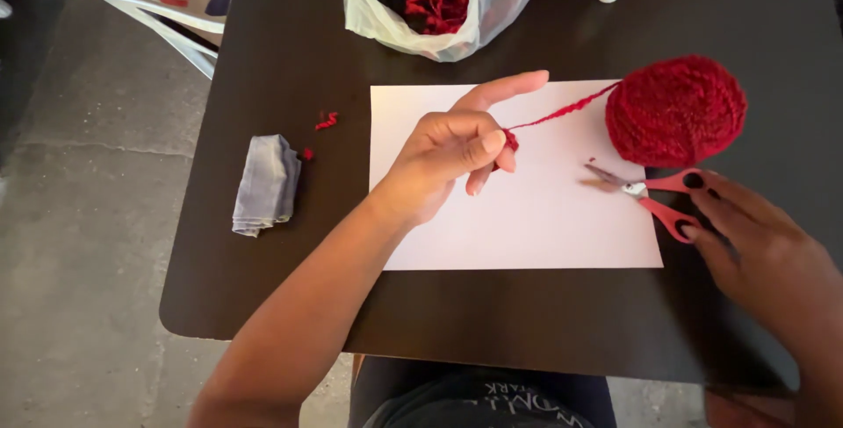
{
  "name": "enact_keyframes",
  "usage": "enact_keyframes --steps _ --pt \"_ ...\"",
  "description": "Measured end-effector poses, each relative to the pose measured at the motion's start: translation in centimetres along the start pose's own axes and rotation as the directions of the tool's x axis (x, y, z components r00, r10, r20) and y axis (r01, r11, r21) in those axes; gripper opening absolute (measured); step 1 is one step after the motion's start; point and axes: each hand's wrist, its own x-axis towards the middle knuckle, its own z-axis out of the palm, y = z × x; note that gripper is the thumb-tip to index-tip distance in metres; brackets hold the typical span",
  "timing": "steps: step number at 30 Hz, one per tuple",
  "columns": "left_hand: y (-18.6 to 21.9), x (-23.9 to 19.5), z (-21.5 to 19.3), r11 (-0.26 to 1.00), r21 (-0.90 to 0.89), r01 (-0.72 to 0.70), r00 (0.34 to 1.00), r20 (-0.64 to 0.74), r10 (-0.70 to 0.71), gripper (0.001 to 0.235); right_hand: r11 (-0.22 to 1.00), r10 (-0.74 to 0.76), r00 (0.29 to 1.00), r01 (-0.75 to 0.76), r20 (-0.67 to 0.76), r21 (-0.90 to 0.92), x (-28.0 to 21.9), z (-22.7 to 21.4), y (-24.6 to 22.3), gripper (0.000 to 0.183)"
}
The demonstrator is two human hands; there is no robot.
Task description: Cutting and tying small pieces of red yarn onto a central string to create a decorative craft
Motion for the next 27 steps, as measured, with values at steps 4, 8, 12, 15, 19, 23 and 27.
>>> enact_keyframes --steps 4,8,12,15,19,23,27 --pt "0.4 0.0 0.5 0.998 0.064 0.01 1.0 0.024 -0.012 0.028 1.0 -0.011 1.0 0.011 -0.001 0.024 0.3 -0.1 0.3 0.038" --pt "0.8 0.1 0.6 0.994 0.099 -0.035 0.997 0.067 0.029 0.032 0.996 0.079 0.99 -0.083 0.115 0.039 1.2 -0.3 0.4 0.055" --pt "1.1 0.0 0.6 0.996 0.09 -0.015 0.999 0.046 0.011 0.034 0.997 0.06 0.992 -0.066 0.113 0.043 1.1 0.7 1.5 0.049" --pt "0.9 0.1 0.5 0.997 0.065 -0.028 0.999 0.043 0.025 0.031 0.996 0.064 0.99 -0.07 0.122 0.046 0.9 1.2 2.2 0.051" --pt "0.6 0.0 0.4 0.999 0.03 -0.027 0.999 0.027 0.026 0.029 0.997 0.064 0.993 -0.069 0.102 0.047 0.8 1.1 2.3 0.051" --pt "0.5 0.0 0.0 1.0 -0.003 -0.029 0.999 0.022 0.029 0.027 0.953 0.123 0.986 -0.148 0.11 0.265 1.6 -2.0 -1.1 0.04" --pt "0.5 0.0 0.1 0.999 -0.036 -0.018 0.999 0.027 0.019 0.026 0.47 0.083 0.647 -0.696 0.758 0.543 2.9 -4.6 -5.5 0.041"
